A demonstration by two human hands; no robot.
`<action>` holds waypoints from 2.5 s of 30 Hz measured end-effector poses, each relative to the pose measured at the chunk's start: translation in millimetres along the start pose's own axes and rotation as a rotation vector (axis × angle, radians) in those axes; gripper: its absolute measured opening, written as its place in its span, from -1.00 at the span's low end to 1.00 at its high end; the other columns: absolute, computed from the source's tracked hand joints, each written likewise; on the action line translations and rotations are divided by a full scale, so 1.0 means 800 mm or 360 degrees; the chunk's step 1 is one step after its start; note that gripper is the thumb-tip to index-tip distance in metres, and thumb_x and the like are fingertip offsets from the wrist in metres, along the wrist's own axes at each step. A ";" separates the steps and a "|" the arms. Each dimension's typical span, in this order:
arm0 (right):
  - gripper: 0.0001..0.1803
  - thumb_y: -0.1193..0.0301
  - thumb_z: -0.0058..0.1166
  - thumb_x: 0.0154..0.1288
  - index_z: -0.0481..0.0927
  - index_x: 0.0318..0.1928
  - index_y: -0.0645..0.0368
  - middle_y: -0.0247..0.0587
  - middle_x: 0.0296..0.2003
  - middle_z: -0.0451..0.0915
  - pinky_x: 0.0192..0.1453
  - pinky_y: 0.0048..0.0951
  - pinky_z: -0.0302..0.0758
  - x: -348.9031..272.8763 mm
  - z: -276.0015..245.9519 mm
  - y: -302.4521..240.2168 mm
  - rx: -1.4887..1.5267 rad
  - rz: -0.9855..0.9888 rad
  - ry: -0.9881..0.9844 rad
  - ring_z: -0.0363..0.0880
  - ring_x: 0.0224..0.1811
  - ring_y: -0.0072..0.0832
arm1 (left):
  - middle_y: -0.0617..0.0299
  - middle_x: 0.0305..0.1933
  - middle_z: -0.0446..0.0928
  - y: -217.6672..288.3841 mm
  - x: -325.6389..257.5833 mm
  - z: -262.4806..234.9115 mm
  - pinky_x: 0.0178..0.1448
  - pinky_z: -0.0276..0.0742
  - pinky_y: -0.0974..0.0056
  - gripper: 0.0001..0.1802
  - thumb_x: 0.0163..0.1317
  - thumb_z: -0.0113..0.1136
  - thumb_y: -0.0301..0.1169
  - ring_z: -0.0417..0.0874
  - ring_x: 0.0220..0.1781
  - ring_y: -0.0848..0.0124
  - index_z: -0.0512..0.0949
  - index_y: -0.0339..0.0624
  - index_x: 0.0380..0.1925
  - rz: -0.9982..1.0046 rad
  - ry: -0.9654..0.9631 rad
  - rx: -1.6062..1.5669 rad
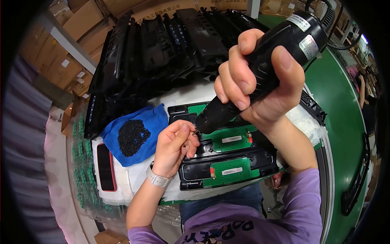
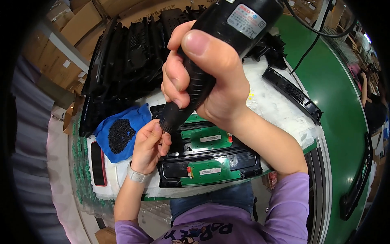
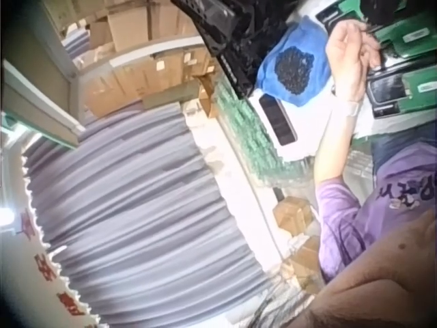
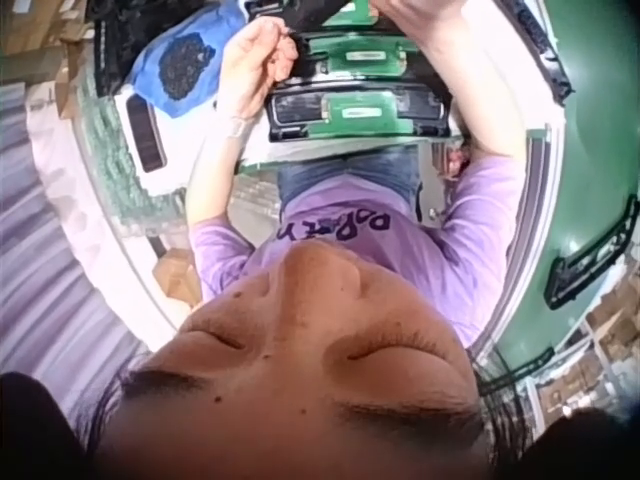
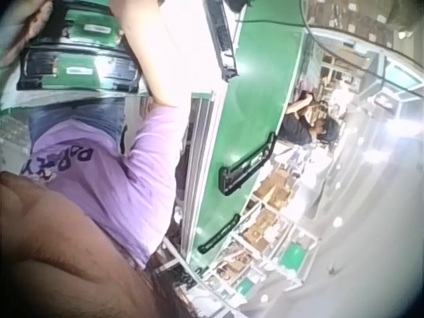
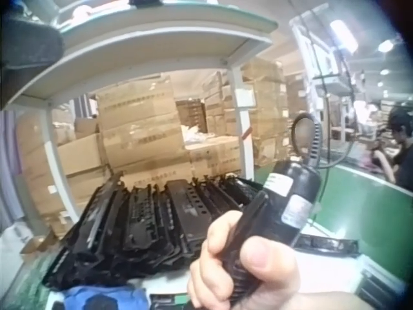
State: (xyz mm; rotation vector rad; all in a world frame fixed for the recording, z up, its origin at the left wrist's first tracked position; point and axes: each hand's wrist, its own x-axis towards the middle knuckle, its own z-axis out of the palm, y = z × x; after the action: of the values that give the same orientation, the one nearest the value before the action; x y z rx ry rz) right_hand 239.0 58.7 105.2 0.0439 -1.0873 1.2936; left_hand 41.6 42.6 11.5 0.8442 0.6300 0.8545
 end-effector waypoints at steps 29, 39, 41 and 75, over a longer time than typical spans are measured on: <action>-0.67 0.16 -0.11 0.25 0.38 -0.25 0.21 -0.28 -0.68 0.39 -0.57 -0.44 0.34 -0.006 0.001 0.005 0.0002 0.0076 0.0163 0.33 -0.76 -0.51 | -0.03 -0.32 0.59 0.000 -0.004 -0.008 -0.39 0.53 0.43 -0.79 0.28 0.06 -0.40 0.66 -0.42 0.31 0.40 -0.31 -0.18 0.0106 -0.0290 0.0193; -0.68 0.14 -0.06 0.22 0.43 -0.31 0.16 -0.31 -0.72 0.36 -0.53 -0.42 0.34 -0.003 -0.003 0.000 0.0014 0.0165 0.0479 0.31 -0.77 -0.52 | 0.05 -0.44 0.58 0.000 -0.005 0.009 -0.54 0.39 0.49 -0.76 0.36 -0.06 -0.32 0.54 -0.64 0.44 0.41 -0.32 -0.22 0.0134 -0.0153 0.0251; -0.70 0.18 -0.02 0.20 0.44 -0.32 0.20 -0.29 -0.73 0.36 -0.58 -0.43 0.34 -0.005 -0.005 0.002 0.0011 0.0147 0.0512 0.31 -0.79 -0.53 | 0.13 -0.54 0.54 0.000 -0.002 0.003 -0.60 0.23 0.53 -0.72 0.40 -0.17 -0.30 0.34 -0.72 0.60 0.44 -0.31 -0.25 0.0061 0.0171 0.0499; -0.76 0.43 0.20 0.05 0.43 -0.62 0.20 -0.42 -0.78 0.39 -0.70 -0.66 0.20 -0.019 -0.033 0.001 -0.1189 0.0242 0.0253 0.32 -0.79 -0.71 | 0.27 -0.47 0.49 0.006 0.004 -0.006 -0.42 0.27 0.53 -0.89 0.25 0.02 -0.52 0.40 -0.54 0.60 0.42 -0.27 -0.23 0.0154 0.0131 0.0320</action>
State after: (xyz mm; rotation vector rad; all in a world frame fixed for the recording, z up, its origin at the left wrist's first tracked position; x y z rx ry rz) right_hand 256.4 62.9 81.0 -0.6998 -1.3904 0.9329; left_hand 37.8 48.5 12.5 1.0318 0.7615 0.9273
